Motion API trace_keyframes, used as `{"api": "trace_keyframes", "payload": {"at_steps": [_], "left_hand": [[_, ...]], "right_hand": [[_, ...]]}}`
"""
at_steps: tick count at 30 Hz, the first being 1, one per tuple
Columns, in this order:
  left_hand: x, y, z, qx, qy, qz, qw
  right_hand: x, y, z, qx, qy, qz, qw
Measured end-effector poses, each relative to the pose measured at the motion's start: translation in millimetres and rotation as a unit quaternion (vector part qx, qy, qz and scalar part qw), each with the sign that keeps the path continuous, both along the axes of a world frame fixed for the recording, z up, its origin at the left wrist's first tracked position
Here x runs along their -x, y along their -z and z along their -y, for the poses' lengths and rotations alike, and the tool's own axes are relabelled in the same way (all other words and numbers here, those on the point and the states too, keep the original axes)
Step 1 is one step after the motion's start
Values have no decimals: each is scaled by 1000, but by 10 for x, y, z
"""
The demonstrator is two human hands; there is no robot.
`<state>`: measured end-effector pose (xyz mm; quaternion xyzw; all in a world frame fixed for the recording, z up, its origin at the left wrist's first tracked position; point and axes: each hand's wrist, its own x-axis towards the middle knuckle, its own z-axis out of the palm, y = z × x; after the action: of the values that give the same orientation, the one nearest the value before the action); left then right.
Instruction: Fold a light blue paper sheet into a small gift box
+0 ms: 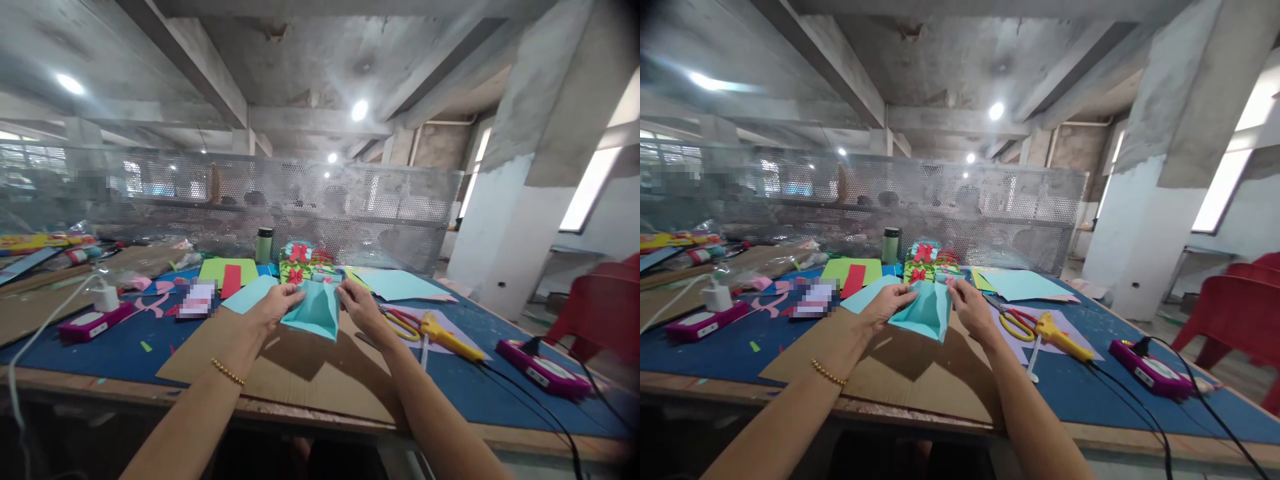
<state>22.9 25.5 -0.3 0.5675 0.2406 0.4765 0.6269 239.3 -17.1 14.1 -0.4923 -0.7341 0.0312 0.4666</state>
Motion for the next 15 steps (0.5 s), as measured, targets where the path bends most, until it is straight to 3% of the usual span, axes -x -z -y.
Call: {"api": "trace_keyframes", "payload": {"at_steps": [4, 7, 11, 15], "left_hand": [[10, 17, -72, -55, -57, -30, 996], [-5, 43, -80, -82, -55, -58, 993], [-19, 22, 25, -99, -10, -87, 991], [1, -42, 141, -115, 79, -125, 982]], "right_hand": [[13, -11, 4, 13, -13, -3, 1000], [19, -40, 9, 8, -3, -18, 1000], [38, -59, 26, -5, -1, -35, 999], [91, -42, 96, 40, -83, -23, 995]]}}
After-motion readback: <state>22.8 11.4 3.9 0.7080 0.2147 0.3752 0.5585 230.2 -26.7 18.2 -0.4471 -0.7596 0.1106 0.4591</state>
